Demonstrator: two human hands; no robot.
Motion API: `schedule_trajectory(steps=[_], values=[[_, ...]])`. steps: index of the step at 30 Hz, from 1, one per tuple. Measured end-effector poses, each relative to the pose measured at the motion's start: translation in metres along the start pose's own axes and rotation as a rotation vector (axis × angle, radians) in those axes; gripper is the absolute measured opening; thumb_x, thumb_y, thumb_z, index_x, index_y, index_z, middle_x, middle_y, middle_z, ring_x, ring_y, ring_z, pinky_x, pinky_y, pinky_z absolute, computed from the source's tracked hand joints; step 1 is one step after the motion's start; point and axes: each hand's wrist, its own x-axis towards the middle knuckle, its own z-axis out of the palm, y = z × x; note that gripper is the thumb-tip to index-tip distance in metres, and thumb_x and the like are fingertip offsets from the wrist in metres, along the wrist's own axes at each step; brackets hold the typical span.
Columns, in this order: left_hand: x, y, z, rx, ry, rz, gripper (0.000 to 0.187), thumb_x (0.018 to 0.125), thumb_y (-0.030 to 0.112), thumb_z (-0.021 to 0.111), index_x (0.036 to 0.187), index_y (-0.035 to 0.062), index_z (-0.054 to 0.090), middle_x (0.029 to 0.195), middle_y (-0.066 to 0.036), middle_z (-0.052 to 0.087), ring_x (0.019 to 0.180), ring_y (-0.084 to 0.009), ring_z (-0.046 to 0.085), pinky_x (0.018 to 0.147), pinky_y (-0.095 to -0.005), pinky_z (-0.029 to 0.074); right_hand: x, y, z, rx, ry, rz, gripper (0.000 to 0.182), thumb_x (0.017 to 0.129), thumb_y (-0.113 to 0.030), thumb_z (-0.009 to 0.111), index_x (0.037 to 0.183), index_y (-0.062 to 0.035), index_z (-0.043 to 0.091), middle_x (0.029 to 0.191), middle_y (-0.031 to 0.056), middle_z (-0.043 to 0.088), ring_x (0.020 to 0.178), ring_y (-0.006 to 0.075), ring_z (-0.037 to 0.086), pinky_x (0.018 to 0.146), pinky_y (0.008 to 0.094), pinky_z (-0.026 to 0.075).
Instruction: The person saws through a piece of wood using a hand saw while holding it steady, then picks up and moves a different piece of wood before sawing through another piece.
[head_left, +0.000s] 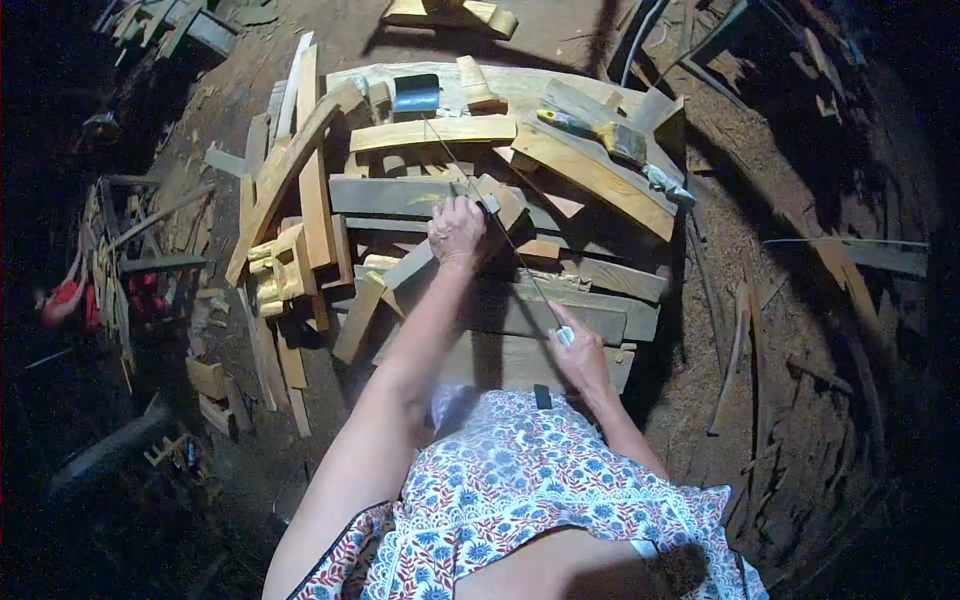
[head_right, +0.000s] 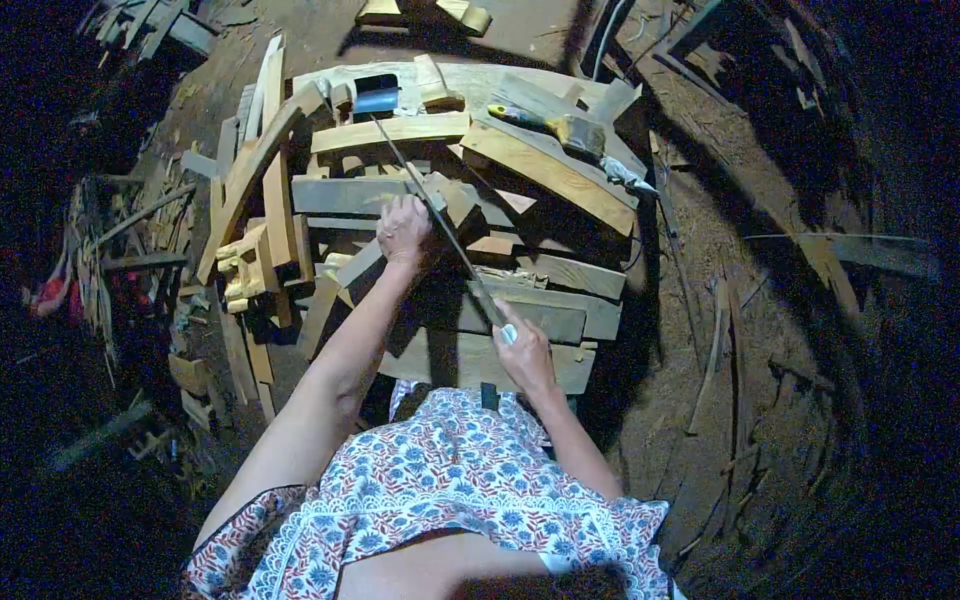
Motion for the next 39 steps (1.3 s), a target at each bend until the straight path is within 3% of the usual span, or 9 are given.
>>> schedule_trajectory(steps=[7, 10, 13, 22, 23, 25, 32, 34, 39], values=[[-0.002, 0.002, -0.01, -0.112, -0.118, -0.102, 0.025, 0.084, 0.026, 0.042, 0.079, 0.0092, 0.059, 0.083, -0.01, 0.058, 0.083, -0.0271, 0.056, 0.069, -0.0407, 0.045, 0.001, -0.004, -0.023, 0.122, 0.058, 0.02, 0.042, 0.079, -0.013, 0.059, 0.121, -0.0149, 0.051, 0.102, 0.0204, 0.06, 0.093, 0.0355, 0.058, 0.079, 0.038, 0.047], [-0.001, 0.002, -0.011, -0.078, -0.192, -0.093, 0.026, 0.084, 0.028, 0.042, 0.079, 0.0092, 0.059, 0.083, -0.01, 0.058, 0.081, -0.0273, 0.056, 0.068, -0.0413, 0.045, 0.001, 0.015, -0.016, 0.073, 0.113, -0.108, 0.043, 0.079, -0.013, 0.059, 0.121, -0.0148, 0.051, 0.1, 0.0204, 0.06, 0.091, 0.0354, 0.058, 0.078, 0.0382, 0.047], [0.0, 0.001, -0.007, -0.043, -0.21, -0.08, 0.027, 0.083, 0.031, 0.043, 0.079, 0.0096, 0.059, 0.083, -0.01, 0.058, 0.08, -0.0273, 0.056, 0.067, -0.041, 0.044, -0.004, 0.011, -0.017, 0.066, 0.006, 0.007, 0.043, 0.079, -0.013, 0.059, 0.121, -0.0151, 0.051, 0.096, 0.0206, 0.06, 0.088, 0.0351, 0.059, 0.076, 0.0384, 0.047], [0.0, 0.002, -0.01, -0.033, -0.106, -0.038, 0.024, 0.081, 0.031, 0.047, 0.075, 0.0095, 0.057, 0.078, -0.01, 0.057, 0.073, -0.0288, 0.056, 0.061, -0.0409, 0.046, -0.004, 0.019, -0.003, 0.083, -0.018, -0.066, 0.044, 0.078, -0.015, 0.061, 0.121, -0.0167, 0.051, 0.088, 0.0205, 0.06, 0.081, 0.0347, 0.059, 0.073, 0.0397, 0.047], [0.001, 0.002, -0.01, -0.033, -0.107, -0.034, 0.024, 0.081, 0.031, 0.047, 0.075, 0.0095, 0.057, 0.078, -0.01, 0.057, 0.073, -0.0288, 0.056, 0.061, -0.0409, 0.046, -0.003, 0.018, -0.004, 0.086, -0.016, -0.063, 0.044, 0.078, -0.015, 0.061, 0.121, -0.0167, 0.051, 0.088, 0.0205, 0.06, 0.081, 0.0347, 0.059, 0.073, 0.0397, 0.047], [0.0, 0.002, -0.01, -0.024, -0.141, -0.044, 0.023, 0.081, 0.03, 0.048, 0.075, 0.0097, 0.057, 0.078, -0.01, 0.057, 0.075, -0.0289, 0.056, 0.061, -0.0408, 0.046, -0.002, 0.012, -0.008, 0.039, -0.101, 0.05, 0.041, 0.078, -0.013, 0.06, 0.119, -0.013, 0.052, 0.106, 0.0191, 0.059, 0.096, 0.0335, 0.058, 0.082, 0.0365, 0.046], [0.004, 0.006, -0.017, -0.049, -0.159, -0.046, 0.024, 0.081, 0.03, 0.047, 0.077, 0.0092, 0.058, 0.081, -0.01, 0.057, 0.077, -0.0287, 0.056, 0.062, -0.041, 0.047, 0.0, 0.012, -0.011, 0.058, -0.125, 0.046, 0.042, 0.078, -0.014, 0.06, 0.12, -0.0137, 0.052, 0.104, 0.019, 0.06, 0.094, 0.0328, 0.059, 0.081, 0.0356, 0.047], [0.006, 0.008, -0.022, -0.089, -0.165, -0.062, 0.024, 0.081, 0.03, 0.047, 0.076, 0.0089, 0.058, 0.081, -0.01, 0.057, 0.076, -0.0289, 0.056, 0.062, -0.0412, 0.047, 0.001, 0.015, -0.01, 0.059, -0.114, 0.025, 0.045, 0.078, -0.014, 0.06, 0.122, -0.0173, 0.05, 0.092, 0.0226, 0.06, 0.083, 0.0361, 0.059, 0.073, 0.0397, 0.048], [0.003, 0.005, -0.013, -0.049, -0.136, -0.068, 0.02, 0.077, 0.029, 0.052, 0.071, 0.0103, 0.056, 0.075, -0.008, 0.054, 0.076, -0.0264, 0.055, 0.061, -0.0393, 0.045, 0.002, 0.018, -0.014, 0.069, -0.101, -0.021, 0.043, 0.078, -0.015, 0.06, 0.12, -0.015, 0.052, 0.096, 0.0209, 0.061, 0.087, 0.0351, 0.059, 0.076, 0.0386, 0.047]])
